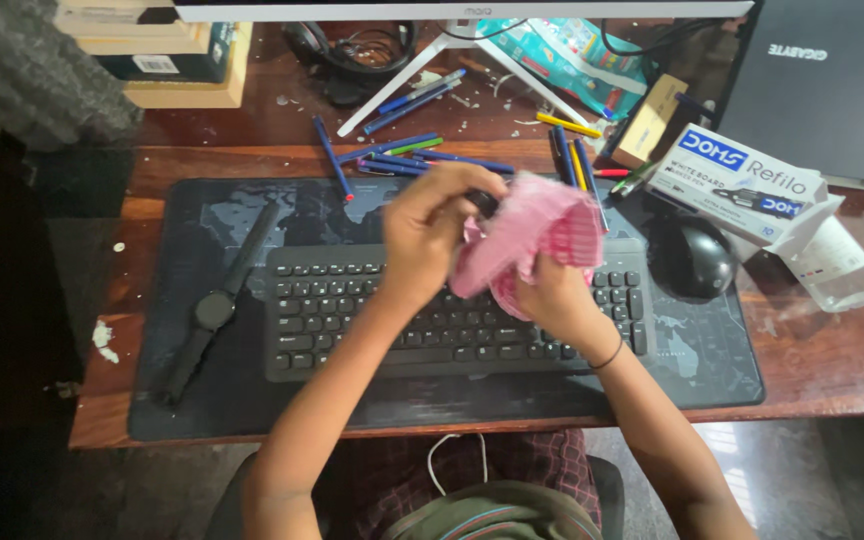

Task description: The person wipes the covers of two books with a pink cloth and stacks them on the left side of the desk. They then lift a black keyboard, wipe its underside, and place it back down. Finally, they wipe a white marker and a blue box with the cloth.

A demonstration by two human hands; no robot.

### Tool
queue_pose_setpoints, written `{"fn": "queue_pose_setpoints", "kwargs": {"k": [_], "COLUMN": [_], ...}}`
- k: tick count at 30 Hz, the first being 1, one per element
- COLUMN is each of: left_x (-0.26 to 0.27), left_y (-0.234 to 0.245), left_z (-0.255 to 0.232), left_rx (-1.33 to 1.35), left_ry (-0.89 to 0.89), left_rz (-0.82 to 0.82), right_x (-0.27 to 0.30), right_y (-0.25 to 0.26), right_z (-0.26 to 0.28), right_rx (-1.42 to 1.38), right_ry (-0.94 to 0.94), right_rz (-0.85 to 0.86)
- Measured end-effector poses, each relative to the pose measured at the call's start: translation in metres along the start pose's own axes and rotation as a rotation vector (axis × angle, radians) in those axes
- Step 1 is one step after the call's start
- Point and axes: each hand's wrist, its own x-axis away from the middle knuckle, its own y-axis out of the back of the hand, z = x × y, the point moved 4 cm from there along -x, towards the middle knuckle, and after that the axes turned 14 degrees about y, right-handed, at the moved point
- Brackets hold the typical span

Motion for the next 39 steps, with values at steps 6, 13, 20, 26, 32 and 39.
{"fn": "queue_pose_setpoints", "kwargs": {"k": [6,13,20,26,32,39], "left_x": [-0.002,0.004,0.014,0.017,0.015,0.008], "left_y": [0.003,-0.001,-0.036,-0.041,-0.035,-0.026], "left_z": [0.017,0.021,0.007,0.017,0.025,0.029], "left_rx": [0.214,0.192,-0.308,-0.177,-0.089,0.106], "left_ry": [0.082,0.096,0.08,0.193,0.071,0.059], "left_rz": [-0.017,0.014,-0.134,-0.075,-0.09,-0.077], "right_x": [-0.023,-0.013,-0.002,-0.014,-0.009,-0.014], "right_y": [0.011,0.0,0.001,0.019,0.013,0.025], "right_z": [0.012,0.013,-0.002,0.002,-0.008,-0.01], "right_rx": [-0.138,0.148,0.053,0.015,0.113,0.212], "right_ry": [-0.015,0.099,0.015,0.094,0.012,0.217], "right_rz": [-0.007,0.001,0.006,-0.055,-0.013,-0.042]}}
